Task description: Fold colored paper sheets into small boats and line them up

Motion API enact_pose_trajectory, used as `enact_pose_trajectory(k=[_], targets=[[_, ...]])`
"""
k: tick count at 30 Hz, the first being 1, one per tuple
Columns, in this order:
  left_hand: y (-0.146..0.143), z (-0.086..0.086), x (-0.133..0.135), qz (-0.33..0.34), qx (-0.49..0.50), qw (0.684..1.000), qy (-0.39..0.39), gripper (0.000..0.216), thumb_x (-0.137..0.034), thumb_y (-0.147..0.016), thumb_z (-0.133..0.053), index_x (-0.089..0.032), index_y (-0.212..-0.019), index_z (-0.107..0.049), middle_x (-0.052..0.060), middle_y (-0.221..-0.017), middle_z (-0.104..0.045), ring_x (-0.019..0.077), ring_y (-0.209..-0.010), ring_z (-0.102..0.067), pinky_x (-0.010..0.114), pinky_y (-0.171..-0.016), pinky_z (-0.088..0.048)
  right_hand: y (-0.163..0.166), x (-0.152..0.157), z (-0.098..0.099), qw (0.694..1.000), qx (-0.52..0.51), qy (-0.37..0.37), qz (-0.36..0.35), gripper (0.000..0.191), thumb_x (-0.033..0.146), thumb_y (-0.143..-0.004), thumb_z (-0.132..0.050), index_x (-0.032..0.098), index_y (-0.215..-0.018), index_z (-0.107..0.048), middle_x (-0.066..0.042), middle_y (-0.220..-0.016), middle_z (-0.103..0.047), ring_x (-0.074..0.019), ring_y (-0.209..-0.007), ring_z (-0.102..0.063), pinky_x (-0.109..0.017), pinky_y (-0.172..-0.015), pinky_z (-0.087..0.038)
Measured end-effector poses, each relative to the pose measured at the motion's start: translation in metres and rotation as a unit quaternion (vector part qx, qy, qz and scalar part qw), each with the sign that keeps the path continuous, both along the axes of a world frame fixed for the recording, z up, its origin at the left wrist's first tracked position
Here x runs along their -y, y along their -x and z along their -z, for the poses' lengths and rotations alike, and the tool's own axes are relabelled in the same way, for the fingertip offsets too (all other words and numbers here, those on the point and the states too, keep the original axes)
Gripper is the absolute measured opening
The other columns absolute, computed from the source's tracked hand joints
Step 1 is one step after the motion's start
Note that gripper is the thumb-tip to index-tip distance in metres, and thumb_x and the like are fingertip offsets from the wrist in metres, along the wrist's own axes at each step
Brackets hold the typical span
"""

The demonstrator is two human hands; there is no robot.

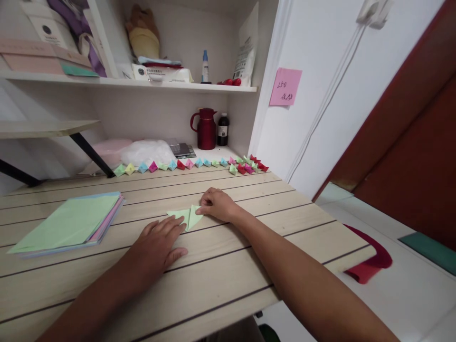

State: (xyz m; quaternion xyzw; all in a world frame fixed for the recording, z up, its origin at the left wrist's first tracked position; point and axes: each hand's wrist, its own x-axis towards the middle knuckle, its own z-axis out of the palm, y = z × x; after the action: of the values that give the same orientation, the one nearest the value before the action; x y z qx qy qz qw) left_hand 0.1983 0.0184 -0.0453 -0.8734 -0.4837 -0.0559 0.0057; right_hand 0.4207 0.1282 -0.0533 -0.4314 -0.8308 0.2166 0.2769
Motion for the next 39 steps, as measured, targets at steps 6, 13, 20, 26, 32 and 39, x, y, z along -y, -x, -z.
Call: enact_pose_trajectory(k=[6,13,20,26,32,39], targets=[[0.003,0.005,0.0,0.002,0.007,1.0,-0.017,0.049,-0.043,-0.092,-0.047,-0.018,-0.133,-0.05,0.011,-0.146,-0.046,0.0296,-0.137,-0.036,0.052,-0.111,-0.028,0.014,0.002,0.0,0.994,0.065,-0.024,0.088,0.027,0.042,-0.074,-0.074,0.019,-0.067,-0.062,-0.004,-0.09,-0.06,-0.0182,-0.088,-0.056,-0.028,-0.077,-0.041],[-0.001,-0.002,0.003,-0.032,0.018,0.999,0.012,0.062,-0.039,-0.092,-0.049,-0.026,-0.149,-0.026,0.009,-0.146,-0.047,0.0279,-0.136,-0.038,0.053,-0.11,-0.028,0.027,0.009,-0.005,0.975,0.165,-0.052,0.139,0.039,0.059,-0.071,-0.07,0.021,-0.069,-0.062,-0.004,-0.088,-0.059,-0.0218,-0.087,-0.054,-0.03,-0.07,-0.037],[-0.005,-0.011,0.002,-0.045,-0.017,0.998,0.044,0.053,-0.042,-0.092,-0.045,-0.025,-0.142,-0.042,0.009,-0.15,-0.04,0.0311,-0.139,-0.032,0.056,-0.11,-0.026,-0.006,-0.003,-0.01,0.967,0.106,-0.036,0.229,0.027,0.041,-0.077,-0.069,0.024,-0.097,-0.065,-0.006,-0.105,-0.06,-0.0217,-0.088,-0.058,-0.034,-0.078,-0.041],[-0.005,-0.015,0.004,-0.045,-0.019,0.997,0.053,0.053,-0.041,-0.091,-0.047,-0.025,-0.141,-0.043,0.009,-0.15,-0.04,0.0311,-0.14,-0.032,0.056,-0.109,-0.027,-0.007,0.012,-0.012,0.991,0.084,-0.044,0.092,0.061,0.054,-0.08,-0.063,0.033,-0.134,-0.047,-0.007,-0.138,-0.046,-0.0268,-0.124,-0.045,-0.042,-0.1,-0.035],[0.003,-0.011,0.001,-0.043,-0.007,0.998,0.037,0.05,-0.043,-0.091,-0.047,-0.031,-0.139,-0.046,0.008,-0.149,-0.042,0.0341,-0.138,-0.034,0.06,-0.106,-0.028,0.002,0.01,-0.014,0.982,0.163,0.06,0.076,0.073,0.055,-0.074,-0.068,0.041,-0.14,-0.039,-0.007,-0.155,-0.025,-0.0354,-0.139,-0.024,-0.056,-0.106,-0.023],[0.012,-0.006,0.0,-0.042,0.01,0.998,0.05,0.05,-0.046,-0.091,-0.044,-0.038,-0.14,-0.04,0.004,-0.153,-0.034,0.0364,-0.14,-0.029,0.065,-0.104,-0.026,-0.003,-0.002,-0.011,0.982,0.089,0.006,0.165,0.045,0.03,-0.081,-0.064,0.03,-0.126,-0.058,-0.009,-0.137,-0.05,-0.0311,-0.124,-0.045,-0.049,-0.1,-0.033]])
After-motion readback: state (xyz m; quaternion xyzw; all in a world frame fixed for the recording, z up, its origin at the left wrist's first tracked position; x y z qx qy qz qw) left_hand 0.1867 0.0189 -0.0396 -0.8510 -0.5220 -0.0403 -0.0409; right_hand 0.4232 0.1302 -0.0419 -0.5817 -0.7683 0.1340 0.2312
